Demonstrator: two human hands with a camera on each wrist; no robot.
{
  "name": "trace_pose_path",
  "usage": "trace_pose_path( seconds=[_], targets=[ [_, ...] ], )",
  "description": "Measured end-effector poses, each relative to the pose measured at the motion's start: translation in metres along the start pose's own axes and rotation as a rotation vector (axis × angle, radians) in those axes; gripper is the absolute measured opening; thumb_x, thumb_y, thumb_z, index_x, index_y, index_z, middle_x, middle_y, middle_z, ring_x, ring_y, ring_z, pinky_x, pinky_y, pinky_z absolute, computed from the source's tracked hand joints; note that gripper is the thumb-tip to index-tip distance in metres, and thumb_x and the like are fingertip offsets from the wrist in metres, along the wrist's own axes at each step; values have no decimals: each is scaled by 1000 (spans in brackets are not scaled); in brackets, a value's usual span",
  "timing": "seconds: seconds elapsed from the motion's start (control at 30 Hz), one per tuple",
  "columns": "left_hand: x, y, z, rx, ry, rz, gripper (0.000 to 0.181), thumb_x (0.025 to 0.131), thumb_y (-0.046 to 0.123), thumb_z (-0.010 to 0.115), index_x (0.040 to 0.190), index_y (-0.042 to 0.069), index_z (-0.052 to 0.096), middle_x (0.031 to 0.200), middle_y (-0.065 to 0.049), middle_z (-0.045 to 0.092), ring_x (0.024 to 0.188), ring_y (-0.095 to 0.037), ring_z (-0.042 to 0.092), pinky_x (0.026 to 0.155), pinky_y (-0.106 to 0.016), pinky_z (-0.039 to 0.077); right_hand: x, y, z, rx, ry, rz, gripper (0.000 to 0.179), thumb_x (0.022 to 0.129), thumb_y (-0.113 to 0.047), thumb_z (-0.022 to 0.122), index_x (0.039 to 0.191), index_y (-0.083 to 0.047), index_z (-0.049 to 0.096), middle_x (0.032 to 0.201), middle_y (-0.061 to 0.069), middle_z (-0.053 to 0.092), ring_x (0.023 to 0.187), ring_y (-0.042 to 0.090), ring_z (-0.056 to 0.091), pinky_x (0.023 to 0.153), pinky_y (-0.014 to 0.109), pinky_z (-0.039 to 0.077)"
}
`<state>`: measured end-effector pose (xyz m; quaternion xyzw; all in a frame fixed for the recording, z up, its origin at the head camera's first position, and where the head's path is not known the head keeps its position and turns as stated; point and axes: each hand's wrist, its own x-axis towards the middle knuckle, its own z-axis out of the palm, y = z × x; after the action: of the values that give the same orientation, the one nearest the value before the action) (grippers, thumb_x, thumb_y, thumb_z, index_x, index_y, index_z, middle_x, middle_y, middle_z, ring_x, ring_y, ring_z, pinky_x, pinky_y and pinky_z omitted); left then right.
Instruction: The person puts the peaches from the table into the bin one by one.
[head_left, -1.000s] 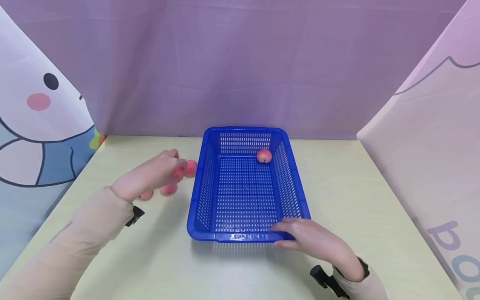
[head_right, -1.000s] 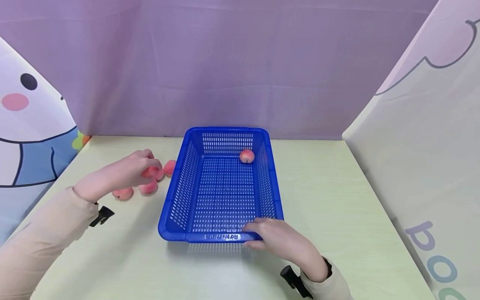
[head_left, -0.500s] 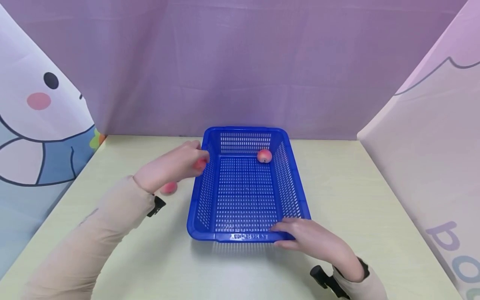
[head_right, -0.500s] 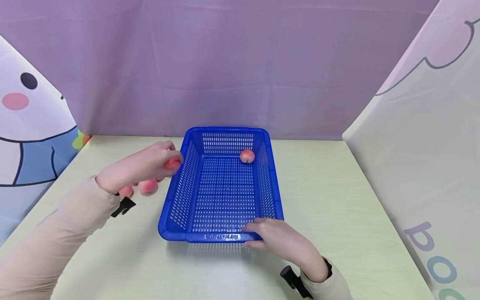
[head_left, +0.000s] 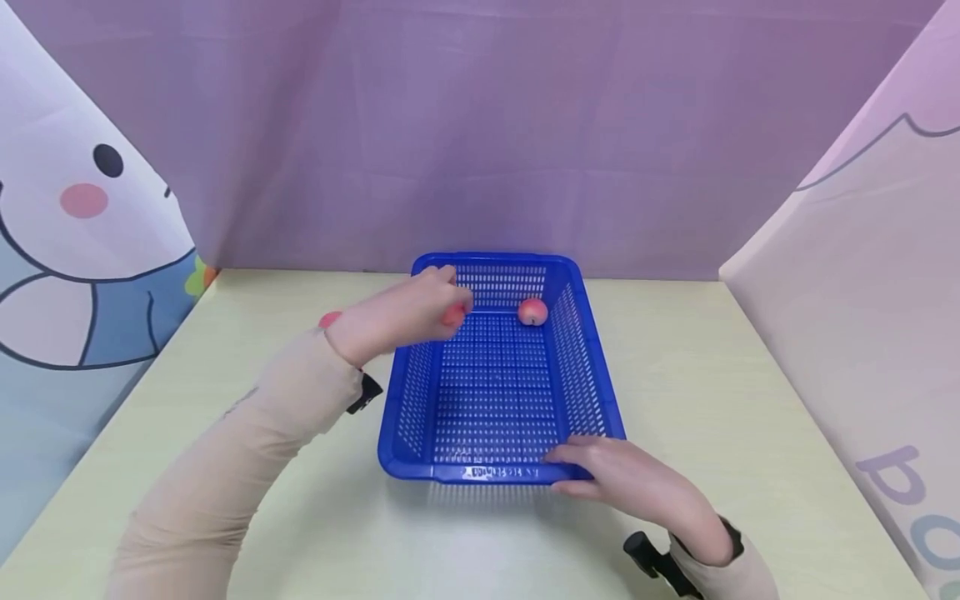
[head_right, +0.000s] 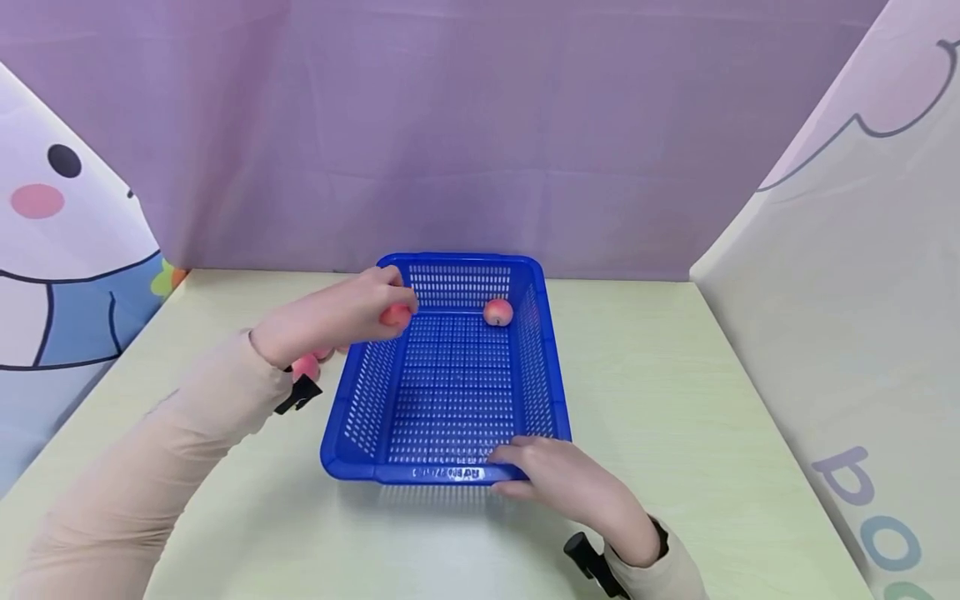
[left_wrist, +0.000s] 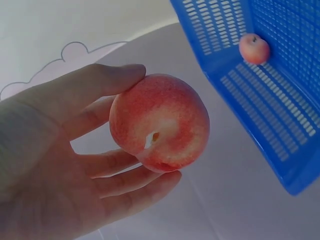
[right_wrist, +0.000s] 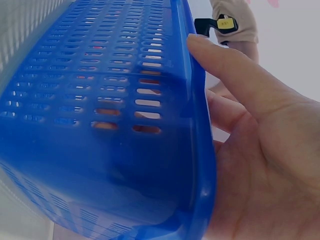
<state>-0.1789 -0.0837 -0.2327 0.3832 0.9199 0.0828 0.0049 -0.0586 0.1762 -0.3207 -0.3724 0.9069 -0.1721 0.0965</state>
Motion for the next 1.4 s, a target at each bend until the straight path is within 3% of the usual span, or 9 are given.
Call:
trace_pose_path(
  seconds=[0.37, 0.57, 0.77, 0.93, 1.17, 1.4],
  targets=[
    [27, 21, -2, 9, -50, 2, 22, 80, 8, 57, 101, 7, 64, 97, -12, 56, 89, -24, 48, 79, -34, 43, 0, 1, 1, -12, 6, -16, 27, 86, -29, 55, 104, -11, 62, 93, -4, 61, 85, 11, 58, 73, 29, 49],
    [40, 28, 0, 13, -32, 33, 24, 79, 7, 57, 103, 7, 63, 96, -10, 56, 87, -22, 47, 77, -32, 41, 0, 2, 1, -19, 8, -18, 28, 86, -30, 55, 104, -11, 63, 94, -3, 61, 86, 12, 58, 74, 29, 49],
    [53, 36, 6, -16, -56, 1, 26, 83, 17, 58, 108, 11, 61, 98, -7, 53, 88, -19, 45, 74, -27, 41, 0, 2, 1, -18, 3, -9, 28, 86, -31, 54, 104, -11, 63, 95, -2, 62, 88, 14, 59, 74, 31, 49],
    [61, 37, 13, -19, -29, 41, 20, 85, 22, 56, 101, 12, 63, 93, -4, 53, 85, -17, 44, 72, -25, 39, 0, 1, 0, -14, 3, -6, 28, 86, -32, 54, 104, -12, 63, 96, -2, 62, 90, 15, 59, 75, 31, 49],
    [73, 38, 22, -18, -5, 53, 23, 83, 17, 56, 105, 11, 61, 98, -6, 52, 88, -18, 44, 77, -26, 40, 0, 1, 0, -14, 6, -5, 29, 86, -32, 54, 104, -12, 63, 97, -2, 62, 90, 16, 59, 75, 31, 49],
    [86, 38, 37, -12, -14, 49, 24, 82, 18, 56, 106, 14, 61, 97, -4, 51, 88, -15, 44, 73, -23, 40, 0, 1, -1, -4, -1, 10, 29, 86, -33, 53, 104, -12, 63, 96, -3, 62, 89, 14, 59, 74, 31, 49]
  ],
)
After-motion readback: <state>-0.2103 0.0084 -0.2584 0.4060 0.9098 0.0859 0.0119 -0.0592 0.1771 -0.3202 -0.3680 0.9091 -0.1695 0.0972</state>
